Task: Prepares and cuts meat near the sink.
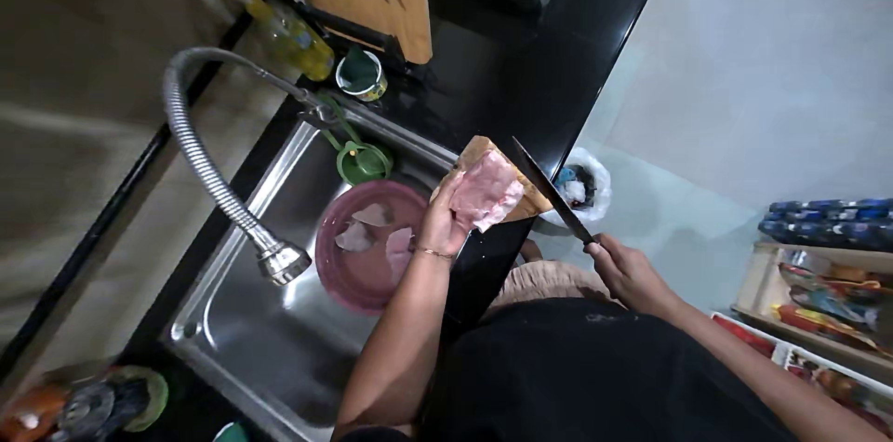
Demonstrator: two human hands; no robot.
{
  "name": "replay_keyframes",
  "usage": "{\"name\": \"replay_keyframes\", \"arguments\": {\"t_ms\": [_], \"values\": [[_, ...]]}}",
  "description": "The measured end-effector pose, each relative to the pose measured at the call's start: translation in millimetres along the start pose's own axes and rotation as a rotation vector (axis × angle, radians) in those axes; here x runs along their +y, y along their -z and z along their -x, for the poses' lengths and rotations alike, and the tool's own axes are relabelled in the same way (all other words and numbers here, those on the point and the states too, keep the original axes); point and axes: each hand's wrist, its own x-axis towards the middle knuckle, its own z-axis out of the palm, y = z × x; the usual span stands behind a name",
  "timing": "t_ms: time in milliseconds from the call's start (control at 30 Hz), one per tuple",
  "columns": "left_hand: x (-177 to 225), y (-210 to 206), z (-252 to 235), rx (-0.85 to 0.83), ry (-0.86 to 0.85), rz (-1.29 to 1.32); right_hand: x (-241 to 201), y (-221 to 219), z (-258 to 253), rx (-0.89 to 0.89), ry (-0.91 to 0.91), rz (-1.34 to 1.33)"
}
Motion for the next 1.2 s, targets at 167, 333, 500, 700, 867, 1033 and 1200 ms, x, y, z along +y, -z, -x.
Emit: {"name": "replay_keyframes", "arguments": {"t_ms": [167, 333, 500, 700, 867, 1033, 1200], "values": [[-8.0, -0.8, -0.4, 0.036, 0.032, -0.021, 1.0, 2.3, -0.1, 0.006, 0.026, 0.010], [-11.3, 6.4, -5.2, -0.035, -0.177, -0.295, 4.4, 4.0, -0.2, 0.001, 0.016, -0.012], [-2.0, 3.6, -4.7, -0.069, -0.161, -0.277, 4.4, 2.8, -1.8, -0.020, 0.005, -0.008], [3.4, -3.2, -0.3, 0.049, -0.047, -0.103, 3.4, 0.5, -3.4, -0.012, 0.033, 0.007], [3.1, -0.4, -0.6, 0.059, 0.023, 0.027, 6.1, -0.4, -2.5, -0.010, 0.063, 0.027], [2.7, -3.2, -0.3, 0.136, 0.014, 0.102, 8.2, -1.1, -3.1, -0.023, 0.055, 0.029], [-3.9, -6.0, -3.4, 0.164, -0.041, 0.172, 7.9, -1.9, -3.4, -0.029, 0.056, 0.031]]}}
